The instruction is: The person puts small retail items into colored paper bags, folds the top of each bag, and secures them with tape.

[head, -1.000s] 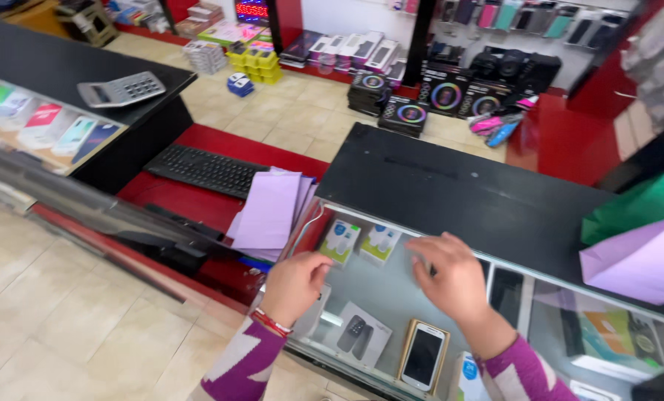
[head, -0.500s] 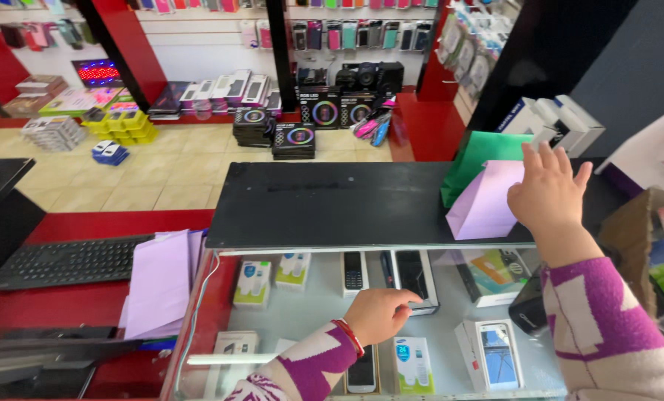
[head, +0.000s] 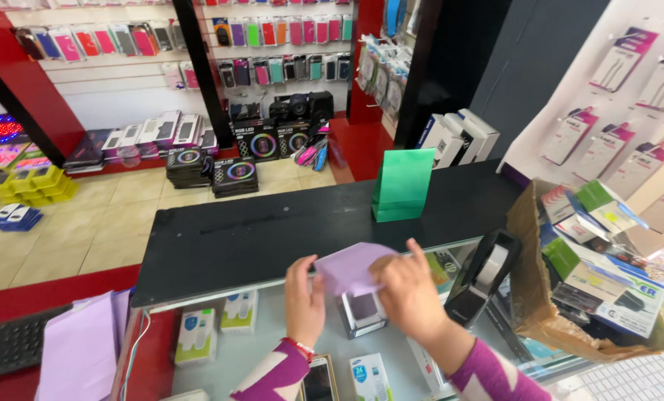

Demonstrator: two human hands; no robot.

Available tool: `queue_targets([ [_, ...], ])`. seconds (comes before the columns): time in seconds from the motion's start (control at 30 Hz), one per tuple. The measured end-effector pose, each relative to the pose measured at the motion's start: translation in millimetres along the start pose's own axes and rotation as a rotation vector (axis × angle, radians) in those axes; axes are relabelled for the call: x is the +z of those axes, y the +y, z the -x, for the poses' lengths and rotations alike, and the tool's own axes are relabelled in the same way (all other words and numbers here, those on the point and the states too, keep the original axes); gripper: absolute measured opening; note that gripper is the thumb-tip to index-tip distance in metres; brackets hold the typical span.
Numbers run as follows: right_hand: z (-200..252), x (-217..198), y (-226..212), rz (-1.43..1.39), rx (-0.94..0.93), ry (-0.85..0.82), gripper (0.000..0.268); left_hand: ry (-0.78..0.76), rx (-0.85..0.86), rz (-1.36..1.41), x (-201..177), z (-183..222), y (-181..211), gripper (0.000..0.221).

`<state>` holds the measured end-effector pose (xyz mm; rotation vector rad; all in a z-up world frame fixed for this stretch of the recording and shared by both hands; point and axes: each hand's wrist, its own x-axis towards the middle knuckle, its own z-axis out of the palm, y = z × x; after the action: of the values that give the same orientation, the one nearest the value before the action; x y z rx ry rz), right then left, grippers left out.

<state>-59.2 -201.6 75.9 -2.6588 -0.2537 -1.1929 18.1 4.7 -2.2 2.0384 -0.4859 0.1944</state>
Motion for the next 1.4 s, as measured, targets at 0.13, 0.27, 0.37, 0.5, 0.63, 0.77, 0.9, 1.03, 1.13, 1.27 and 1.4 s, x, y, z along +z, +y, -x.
queue_targets([
  [0.13, 37, -4, -20, -0.278, -0.287, -0.061, 0.024, 0.356, 0.227, 0.015, -15, 1, -14, 0.039],
  [0.27, 68, -1, -11, -0.379, -0.239, -0.272, 0.022, 0.298, 0.246, -0.142, -12, 0, -18, 0.032],
  [0.37, 83, -4, -2, -0.387, -0.168, -0.432, 0.026, 0.183, 0.209, -0.126, -6, 4, -11, 0.032],
  [0.5, 104, -3, 20, -0.394, -0.125, -0.602, 0.044, 0.178, 0.114, -0.127, 0, 6, -12, 0.048],
  [0.63, 113, 0, 37, -0.252, -0.049, -0.543, 0.047, 0.118, -0.153, -0.125, -1, 3, -11, 0.041],
  [0.77, 106, -6, 34, -0.119, 0.059, -0.511, 0.03, 0.161, -0.213, -0.09, 2, 5, -14, 0.033],
  [0.9, 102, -5, 34, 0.041, 0.17, -0.583, 0.051, 0.137, -0.225, -0.156, 1, 10, -6, 0.019],
  [1.03, 100, -5, 36, 0.112, 0.239, -0.664, 0.064, 0.224, -0.167, -0.217, 3, 15, -4, 0.012],
  [1.13, 105, 0, 39, 0.116, 0.272, -0.714, 0.065, 0.237, -0.141, -0.237, 4, 19, 1, 0.011],
  [1.27, 98, -1, 37, 0.087, 0.339, -0.843, 0.063, 0.274, -0.119, -0.266, 7, 19, 1, 0.01],
  [1.4, 95, -4, 35, 0.073, 0.42, -0.917, 0.058, 0.297, -0.077, -0.309, 7, 20, -2, 0.011],
])
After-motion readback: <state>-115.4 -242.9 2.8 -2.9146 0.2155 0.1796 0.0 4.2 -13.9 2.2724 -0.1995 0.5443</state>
